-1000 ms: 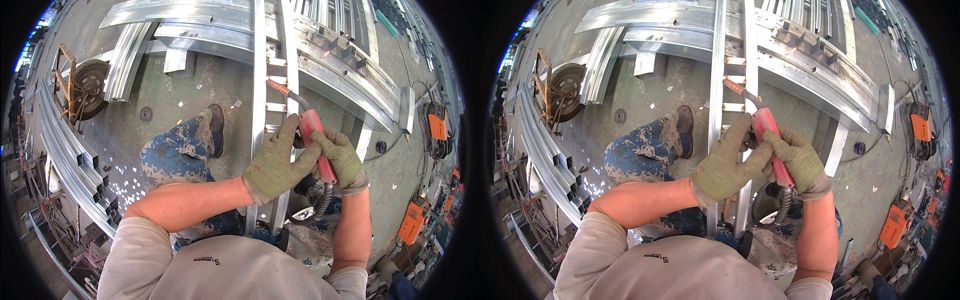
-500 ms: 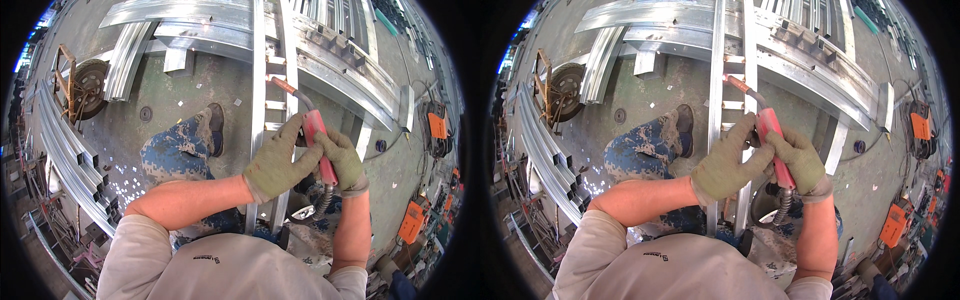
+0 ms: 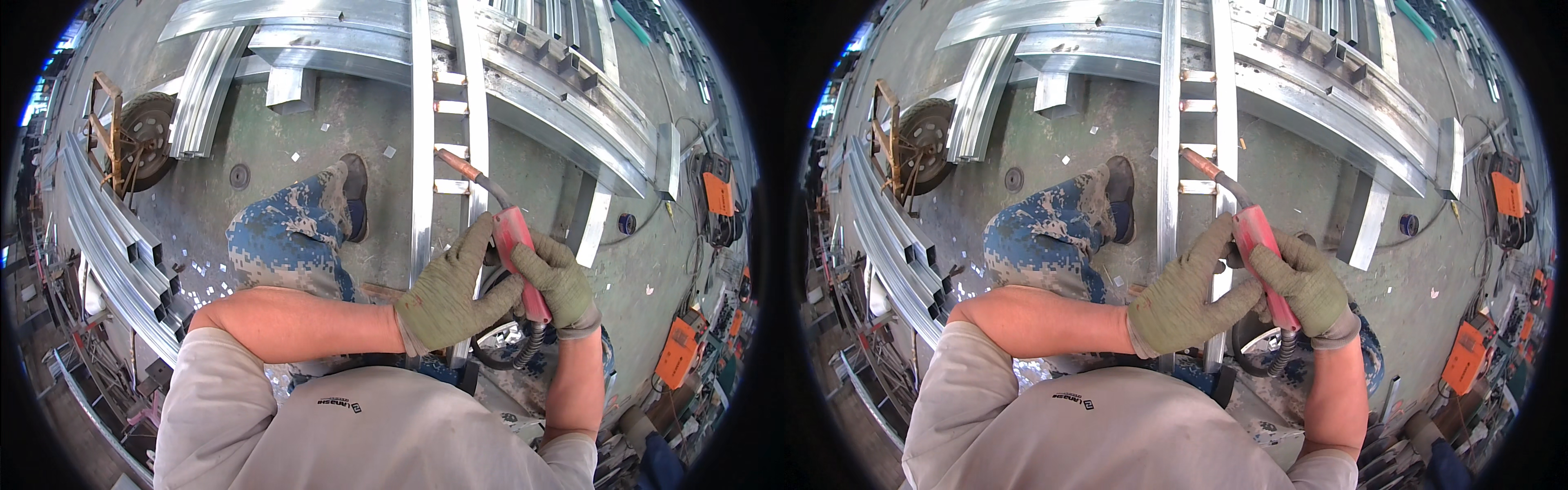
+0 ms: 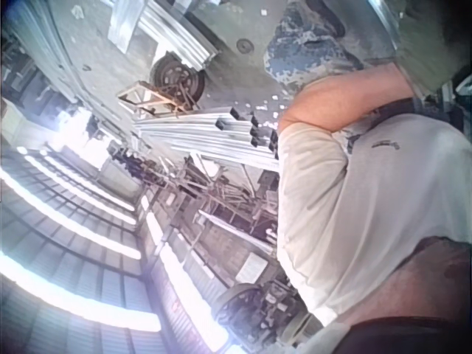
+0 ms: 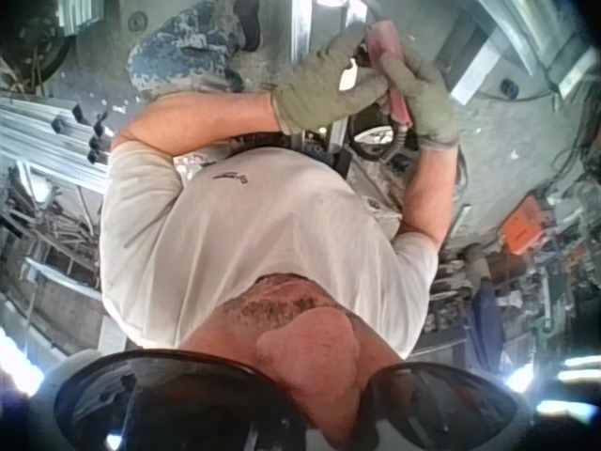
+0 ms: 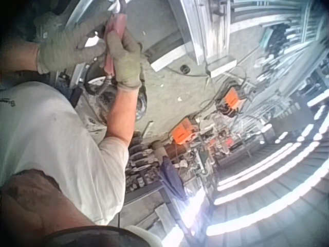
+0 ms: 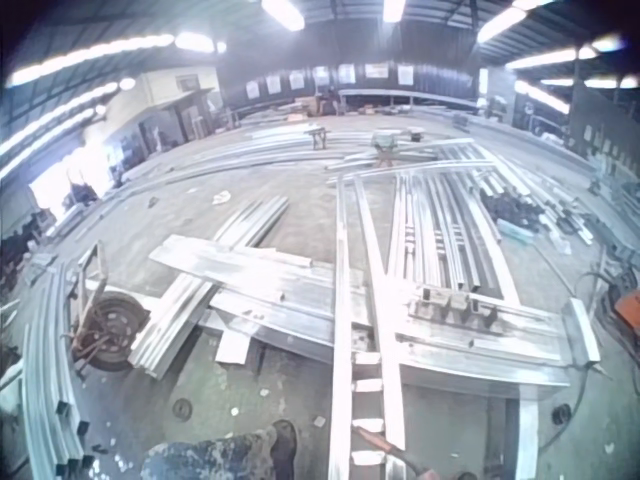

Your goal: The person assembles a metal frame by placing small square metal pieces into slots on a long aluminum profile, then uses a welding torch to tack and weld the pieces in place. The person repositions the frame and continues welding along the length of the structure.

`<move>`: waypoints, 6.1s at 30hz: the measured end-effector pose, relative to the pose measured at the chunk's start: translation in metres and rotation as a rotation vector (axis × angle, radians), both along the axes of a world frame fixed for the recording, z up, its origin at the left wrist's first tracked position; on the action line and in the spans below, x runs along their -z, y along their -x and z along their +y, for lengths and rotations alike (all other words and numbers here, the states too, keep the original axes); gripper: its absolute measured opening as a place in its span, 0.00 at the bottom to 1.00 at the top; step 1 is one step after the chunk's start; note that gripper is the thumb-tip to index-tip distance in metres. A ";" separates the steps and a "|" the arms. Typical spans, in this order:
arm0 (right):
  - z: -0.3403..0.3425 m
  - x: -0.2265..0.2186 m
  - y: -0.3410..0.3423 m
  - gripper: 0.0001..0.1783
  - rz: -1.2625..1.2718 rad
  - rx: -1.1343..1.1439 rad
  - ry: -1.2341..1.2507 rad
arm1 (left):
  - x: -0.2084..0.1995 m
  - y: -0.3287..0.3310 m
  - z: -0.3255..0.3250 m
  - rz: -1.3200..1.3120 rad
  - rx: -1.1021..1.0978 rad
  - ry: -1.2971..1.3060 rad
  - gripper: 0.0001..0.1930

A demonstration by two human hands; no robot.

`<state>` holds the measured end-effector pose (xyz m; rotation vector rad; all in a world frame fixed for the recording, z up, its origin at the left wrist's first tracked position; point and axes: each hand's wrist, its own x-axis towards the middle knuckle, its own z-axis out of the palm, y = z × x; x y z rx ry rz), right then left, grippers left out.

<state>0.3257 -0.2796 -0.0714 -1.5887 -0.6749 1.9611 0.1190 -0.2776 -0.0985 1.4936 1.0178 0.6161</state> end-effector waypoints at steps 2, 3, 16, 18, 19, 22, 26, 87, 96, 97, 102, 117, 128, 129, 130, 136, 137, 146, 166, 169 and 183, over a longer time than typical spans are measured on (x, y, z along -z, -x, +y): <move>0.001 0.003 0.000 0.27 0.021 -0.002 -0.011 | 0.003 -0.001 0.001 0.010 -0.002 0.002 0.40; 0.001 0.005 0.000 0.27 0.027 -0.004 -0.018 | 0.005 -0.001 0.001 0.011 -0.002 -0.003 0.40; 0.006 0.008 0.004 0.27 0.051 -0.010 -0.020 | 0.001 0.000 0.007 -0.029 -0.014 0.052 0.39; 0.006 0.010 0.003 0.27 0.064 -0.012 -0.030 | -0.001 -0.001 0.007 -0.031 -0.020 0.071 0.39; 0.007 0.009 0.003 0.27 0.067 -0.019 -0.032 | 0.001 -0.002 0.005 -0.040 -0.036 0.068 0.39; 0.007 0.012 0.001 0.27 0.073 -0.022 -0.019 | 0.008 -0.001 0.002 -0.034 -0.045 0.032 0.39; 0.004 0.012 0.001 0.26 0.076 0.022 -0.004 | 0.007 -0.001 0.003 -0.021 -0.015 0.047 0.40; 0.000 0.006 -0.008 0.30 0.047 -0.016 -0.002 | -0.009 0.000 0.011 0.035 0.064 0.026 0.41; -0.003 0.011 -0.010 0.30 0.092 -0.013 0.006 | -0.001 0.001 0.003 -0.058 0.010 0.029 0.41; -0.002 0.012 -0.009 0.30 0.105 -0.012 0.008 | 0.000 0.001 0.003 -0.032 0.008 0.006 0.41; -0.002 0.011 -0.006 0.30 0.092 0.013 -0.015 | -0.001 -0.001 0.011 -0.028 0.020 0.045 0.40; -0.005 -0.001 -0.002 0.28 0.051 0.010 -0.026 | -0.005 0.000 0.002 0.039 0.020 0.058 0.39; -0.029 -0.004 -0.011 0.26 0.049 -0.058 0.023 | -0.004 0.011 -0.023 -0.026 0.099 -0.042 0.43; -0.031 -0.004 -0.011 0.26 0.053 -0.055 0.031 | -0.004 0.011 -0.024 -0.037 0.097 -0.047 0.43; -0.031 -0.003 -0.012 0.26 0.057 -0.052 0.039 | -0.003 0.011 -0.024 -0.027 0.102 -0.038 0.43; -0.032 0.002 -0.012 0.27 0.054 -0.068 0.053 | 0.000 0.012 -0.026 -0.011 0.121 0.050 0.44; -0.032 0.003 -0.012 0.27 0.051 -0.068 0.048 | 0.002 0.013 -0.026 0.004 0.125 0.033 0.44; -0.027 0.003 -0.008 0.29 0.047 -0.076 0.020 | -0.010 0.013 -0.016 -0.016 0.128 0.109 0.45; -0.031 0.002 -0.010 0.27 0.057 -0.059 0.061 | -0.004 0.012 -0.022 -0.020 0.115 0.106 0.44; -0.032 0.001 -0.011 0.26 0.055 -0.071 0.061 | -0.006 0.013 -0.021 0.013 0.150 0.085 0.44; -0.033 -0.001 -0.011 0.25 0.032 -0.071 0.076 | 0.001 0.012 -0.027 -0.053 0.141 0.115 0.43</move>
